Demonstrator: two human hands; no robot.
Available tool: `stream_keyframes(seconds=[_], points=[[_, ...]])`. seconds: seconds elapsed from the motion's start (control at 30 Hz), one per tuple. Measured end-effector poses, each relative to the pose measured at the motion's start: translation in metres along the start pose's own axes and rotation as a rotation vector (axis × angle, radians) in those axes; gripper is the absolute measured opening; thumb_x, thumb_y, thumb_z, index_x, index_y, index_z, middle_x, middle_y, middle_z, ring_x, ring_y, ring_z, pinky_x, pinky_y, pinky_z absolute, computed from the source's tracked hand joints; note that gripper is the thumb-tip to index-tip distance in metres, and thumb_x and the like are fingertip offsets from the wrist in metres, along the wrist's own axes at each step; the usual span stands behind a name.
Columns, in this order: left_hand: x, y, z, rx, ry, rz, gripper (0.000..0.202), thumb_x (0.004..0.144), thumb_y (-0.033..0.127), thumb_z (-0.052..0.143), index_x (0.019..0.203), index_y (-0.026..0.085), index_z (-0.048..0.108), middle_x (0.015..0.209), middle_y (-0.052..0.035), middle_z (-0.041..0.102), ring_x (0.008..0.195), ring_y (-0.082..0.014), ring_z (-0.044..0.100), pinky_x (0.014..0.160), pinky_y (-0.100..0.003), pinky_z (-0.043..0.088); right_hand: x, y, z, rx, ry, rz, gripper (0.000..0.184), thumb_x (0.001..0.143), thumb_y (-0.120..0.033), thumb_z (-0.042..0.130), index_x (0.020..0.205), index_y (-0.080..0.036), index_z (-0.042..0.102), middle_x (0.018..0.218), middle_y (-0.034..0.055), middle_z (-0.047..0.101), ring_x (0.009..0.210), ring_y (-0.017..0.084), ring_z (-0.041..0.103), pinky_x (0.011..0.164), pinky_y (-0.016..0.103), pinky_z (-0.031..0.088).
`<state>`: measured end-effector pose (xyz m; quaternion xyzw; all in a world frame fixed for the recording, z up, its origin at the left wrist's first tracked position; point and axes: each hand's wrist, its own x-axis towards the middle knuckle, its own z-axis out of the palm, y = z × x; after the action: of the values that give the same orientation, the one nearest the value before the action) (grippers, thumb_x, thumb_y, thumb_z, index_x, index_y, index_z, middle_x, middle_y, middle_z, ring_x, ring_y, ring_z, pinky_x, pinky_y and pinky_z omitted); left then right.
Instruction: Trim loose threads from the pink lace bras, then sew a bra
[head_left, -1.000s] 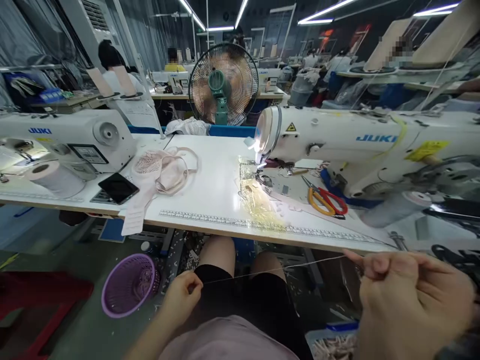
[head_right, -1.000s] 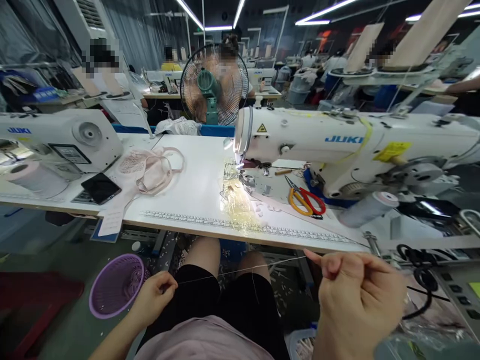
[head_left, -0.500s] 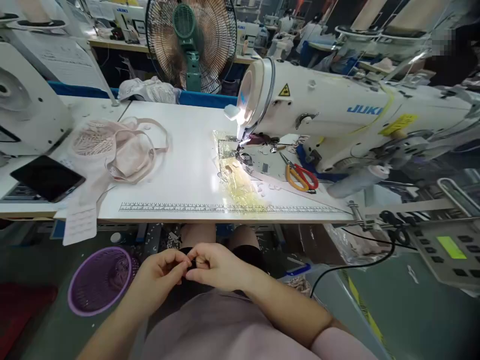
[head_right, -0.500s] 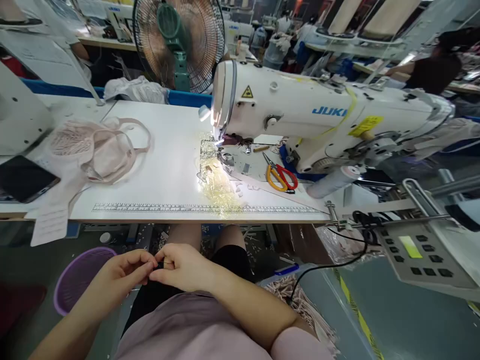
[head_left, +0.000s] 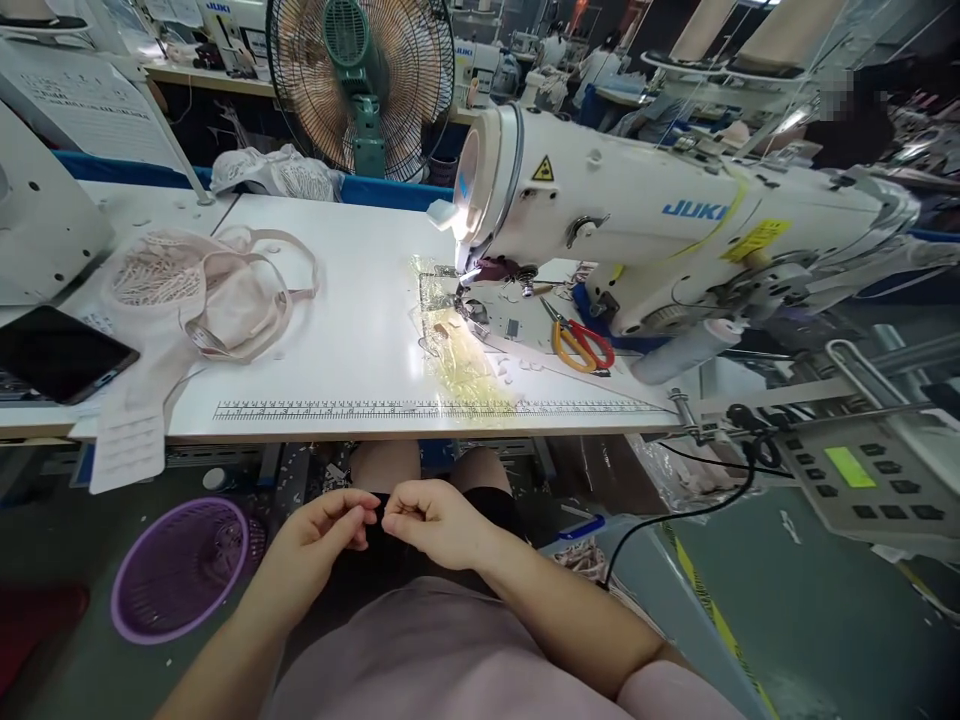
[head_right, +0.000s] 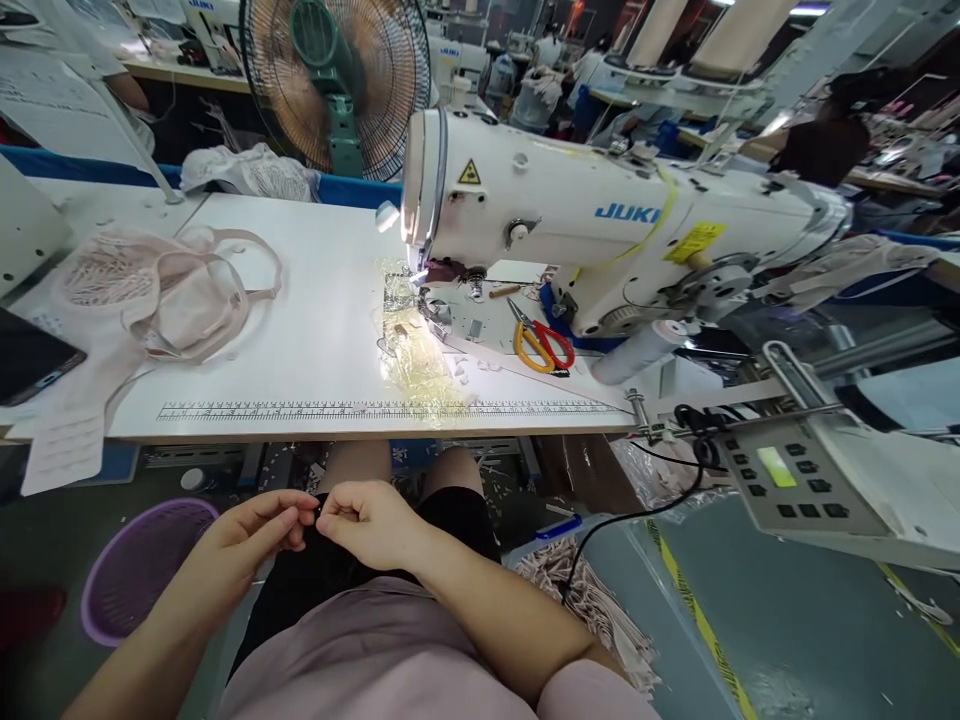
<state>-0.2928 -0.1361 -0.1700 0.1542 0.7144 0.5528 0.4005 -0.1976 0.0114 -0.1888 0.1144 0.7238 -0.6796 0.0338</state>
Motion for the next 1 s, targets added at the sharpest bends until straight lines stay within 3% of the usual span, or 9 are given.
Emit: stream_keyframes(seconds=[0.17, 0.3, 0.5, 0.6, 0.73, 0.8, 0.9, 1.0], points=[[-0.003, 0.001, 0.003, 0.307, 0.059, 0.198, 0.022, 0.069, 0.034, 0.064, 0.086, 0.021, 0.067, 0.081, -0.0046, 0.066, 0.072, -0.0186, 0.06, 0.066, -0.029, 0.05, 0.0, -0.002, 0.003, -0.168, 0.047, -0.039, 0.013, 0.074, -0.013, 0.055, 0.062, -0.015, 0.052, 0.051, -0.0073, 0.038, 0.049, 0.006, 0.034, 0.047, 0.018, 0.027], [-0.004, -0.002, 0.006, 0.596, 0.064, 0.397, 0.013, 0.078, 0.028, 0.052, 0.073, 0.021, 0.062, 0.073, -0.0027, 0.061, 0.067, -0.0169, 0.057, 0.063, -0.028, 0.046, 0.001, 0.003, 0.009, -0.251, 0.033, -0.132, 0.02, 0.072, -0.011, 0.052, 0.054, -0.016, 0.044, 0.05, -0.007, 0.037, 0.05, 0.006, 0.033, 0.048, 0.019, 0.026], [-0.008, -0.004, -0.007, 0.732, 0.187, 0.461, 0.019, 0.081, 0.022, 0.043, 0.064, 0.021, 0.053, 0.064, -0.001, 0.056, 0.061, -0.0157, 0.055, 0.057, -0.025, 0.045, 0.003, 0.003, 0.011, -0.272, -0.041, -0.105, 0.018, 0.071, -0.011, 0.048, 0.055, -0.016, 0.042, 0.049, -0.0064, 0.033, 0.049, 0.007, 0.032, 0.047, 0.02, 0.025], [-0.008, 0.009, -0.035, 0.796, 0.3, 0.471, 0.019, 0.083, 0.025, 0.041, 0.069, 0.022, 0.054, 0.067, -0.002, 0.059, 0.063, -0.0167, 0.057, 0.058, -0.025, 0.046, 0.006, -0.006, 0.007, -0.288, -0.086, -0.094, 0.018, 0.071, -0.011, 0.049, 0.056, -0.017, 0.041, 0.051, -0.0059, 0.035, 0.05, 0.008, 0.034, 0.048, 0.02, 0.026], [-0.004, 0.056, -0.096, 0.911, 0.498, 0.463, 0.022, 0.083, 0.033, 0.042, 0.093, 0.02, 0.057, 0.092, -0.0095, 0.065, 0.082, -0.0257, 0.061, 0.069, -0.033, 0.047, 0.016, -0.024, 0.0, -0.262, -0.076, -0.097, 0.016, 0.073, -0.014, 0.051, 0.059, -0.017, 0.044, 0.052, -0.0061, 0.038, 0.05, 0.008, 0.034, 0.048, 0.019, 0.028], [0.009, 0.086, -0.127, 1.279, 0.58, 0.495, 0.032, 0.084, 0.033, 0.035, 0.103, 0.017, 0.057, 0.102, -0.0119, 0.065, 0.089, -0.03, 0.061, 0.076, -0.04, 0.047, 0.023, -0.031, -0.003, -0.223, -0.061, -0.113, 0.015, 0.074, -0.015, 0.052, 0.06, -0.016, 0.046, 0.052, -0.0062, 0.038, 0.05, 0.007, 0.034, 0.048, 0.019, 0.028], [0.045, 0.12, -0.162, 1.363, 0.386, 0.555, 0.036, 0.076, 0.023, 0.04, 0.103, 0.011, 0.061, 0.107, -0.0135, 0.064, 0.106, -0.0352, 0.054, 0.096, -0.051, 0.034, 0.032, -0.036, -0.008, -0.158, -0.062, -0.11, 0.016, 0.074, -0.016, 0.054, 0.06, -0.015, 0.047, 0.053, -0.0061, 0.041, 0.051, 0.006, 0.036, 0.048, 0.018, 0.029], [0.085, 0.132, -0.179, 1.355, 0.189, 0.627, 0.041, 0.067, 0.019, 0.042, 0.101, 0.015, 0.066, 0.105, -0.0072, 0.065, 0.109, -0.036, 0.052, 0.097, -0.056, 0.03, 0.036, -0.036, -0.013, -0.116, -0.039, -0.076, 0.015, 0.074, -0.017, 0.056, 0.062, -0.015, 0.049, 0.053, -0.0065, 0.042, 0.05, 0.006, 0.037, 0.048, 0.018, 0.03]])
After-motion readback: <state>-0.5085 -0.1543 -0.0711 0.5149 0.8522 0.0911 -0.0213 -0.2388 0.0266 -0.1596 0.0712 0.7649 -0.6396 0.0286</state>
